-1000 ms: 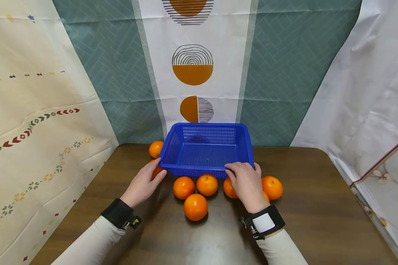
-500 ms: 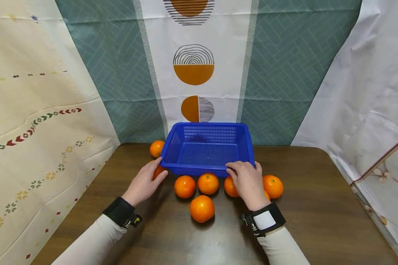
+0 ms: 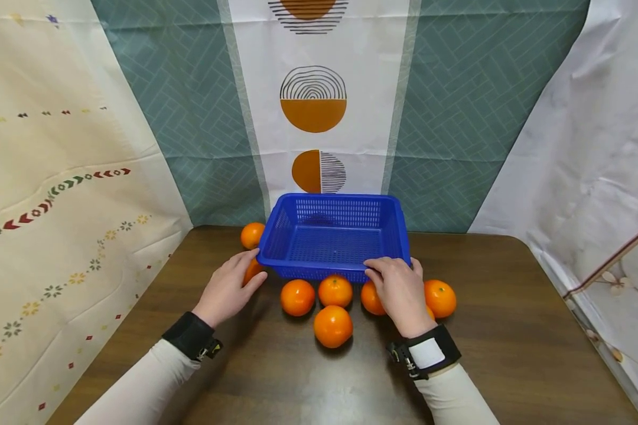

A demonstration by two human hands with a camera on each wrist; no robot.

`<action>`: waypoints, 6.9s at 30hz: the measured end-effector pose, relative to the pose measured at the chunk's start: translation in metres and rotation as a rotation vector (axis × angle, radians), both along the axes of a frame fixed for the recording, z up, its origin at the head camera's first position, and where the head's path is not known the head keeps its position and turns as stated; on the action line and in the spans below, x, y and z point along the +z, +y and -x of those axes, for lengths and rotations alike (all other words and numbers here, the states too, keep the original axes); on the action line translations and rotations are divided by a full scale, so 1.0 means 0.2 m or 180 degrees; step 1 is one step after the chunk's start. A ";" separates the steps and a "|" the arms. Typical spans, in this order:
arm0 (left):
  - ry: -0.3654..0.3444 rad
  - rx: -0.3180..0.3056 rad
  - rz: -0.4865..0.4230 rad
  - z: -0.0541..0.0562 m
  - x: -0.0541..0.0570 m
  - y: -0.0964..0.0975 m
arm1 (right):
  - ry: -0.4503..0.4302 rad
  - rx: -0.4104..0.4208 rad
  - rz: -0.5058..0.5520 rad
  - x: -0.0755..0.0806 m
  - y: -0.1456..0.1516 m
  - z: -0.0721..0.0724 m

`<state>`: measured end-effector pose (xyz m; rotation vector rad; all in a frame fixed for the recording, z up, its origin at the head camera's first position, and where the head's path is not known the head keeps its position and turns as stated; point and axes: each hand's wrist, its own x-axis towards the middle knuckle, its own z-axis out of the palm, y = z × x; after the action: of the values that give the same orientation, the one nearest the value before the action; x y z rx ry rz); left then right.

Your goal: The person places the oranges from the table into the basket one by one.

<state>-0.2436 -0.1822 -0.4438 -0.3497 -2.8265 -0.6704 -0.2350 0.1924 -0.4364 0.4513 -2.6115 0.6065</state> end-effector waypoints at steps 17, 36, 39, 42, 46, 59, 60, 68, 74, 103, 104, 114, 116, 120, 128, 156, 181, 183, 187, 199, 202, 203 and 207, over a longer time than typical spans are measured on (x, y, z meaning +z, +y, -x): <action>0.0324 0.0125 0.0509 0.04 -0.04 -0.07 | -0.0030 -0.0025 0.0001 0.01 0.00 0.00; 0.0689 0.0224 0.0832 0.12 -0.13 -0.16 | 0.0027 -0.0025 -0.0002 -0.01 0.00 0.00; 0.0739 0.0204 0.0811 0.13 -0.14 -0.15 | 0.0037 -0.0040 -0.0015 -0.01 0.00 0.00; 0.0692 0.0197 0.0752 0.13 -0.14 -0.14 | 0.0035 -0.0048 -0.0016 -0.01 0.00 0.00; 0.0506 0.0281 0.0640 0.12 -0.13 -0.14 | 0.0023 -0.0043 -0.0003 -0.02 0.00 -0.01; 0.0187 0.0248 0.0623 0.11 -0.09 -0.14 | -0.0005 -0.0039 -0.0028 -0.01 0.01 0.00; 0.0169 0.0247 0.0621 0.11 -0.09 -0.14 | -0.0013 -0.0042 -0.0025 -0.01 0.01 0.00; 0.0201 0.0218 0.0604 0.11 -0.11 -0.15 | -0.0013 -0.0049 -0.0012 0.00 0.00 0.01; 0.0225 0.0226 0.0603 0.11 -0.10 -0.14 | -0.0022 -0.0050 -0.0013 0.01 0.00 0.01; 0.0389 0.0287 0.0524 0.06 -0.13 -0.13 | 0.0013 -0.0082 -0.0072 -0.02 0.01 0.01; 0.0352 0.0287 0.0513 0.07 -0.12 -0.14 | 0.0010 -0.0081 -0.0072 -0.02 0.01 0.01; 0.0116 0.0217 0.0426 0.11 -0.10 -0.18 | -0.0023 -0.0087 -0.0088 -0.02 0.00 0.01; 0.0157 0.0211 0.0411 0.11 -0.09 -0.18 | -0.0020 -0.0083 -0.0084 -0.01 0.00 0.01; 0.0269 0.0218 0.0370 0.11 -0.04 -0.17 | 0.0002 -0.0081 -0.0079 -0.01 0.00 0.01; 0.0343 0.0279 0.0277 0.10 0.02 -0.17 | 0.0034 -0.0091 -0.0069 -0.01 0.00 0.01; 0.0712 0.0327 0.0203 0.09 0.27 -0.08 | 0.0012 -0.0078 -0.0040 -0.01 0.02 0.01; 0.0620 0.0200 0.0187 0.10 0.37 0.08 | 0.0047 -0.0090 -0.0031 -0.03 0.02 0.00; 0.0613 0.0193 0.0199 0.10 0.38 0.09 | 0.0068 -0.0092 -0.0030 -0.03 0.01 0.01; 0.0579 0.0163 0.0195 0.11 0.38 0.11 | 0.0084 -0.0093 -0.0028 -0.03 0.01 0.01; 0.0567 0.0022 0.0290 0.13 0.35 0.20 | 0.0064 -0.0095 -0.0043 -0.03 0.01 0.01; 0.0581 -0.0036 0.0323 0.13 0.34 0.21 | 0.0067 -0.0097 -0.0043 -0.03 0.01 0.01; 0.0579 -0.0052 0.0333 0.14 0.34 0.22 | 0.0066 -0.0098 -0.0042 -0.03 0.01 0.01; 0.0568 -0.0099 0.0353 0.15 0.32 0.24 | 0.0049 -0.0100 -0.0035 -0.03 0.01 0.01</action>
<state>-0.2733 -0.1349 -0.3789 -0.4496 -2.6985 -0.4641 -0.2366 0.1947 -0.4431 0.4158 -2.6036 0.5764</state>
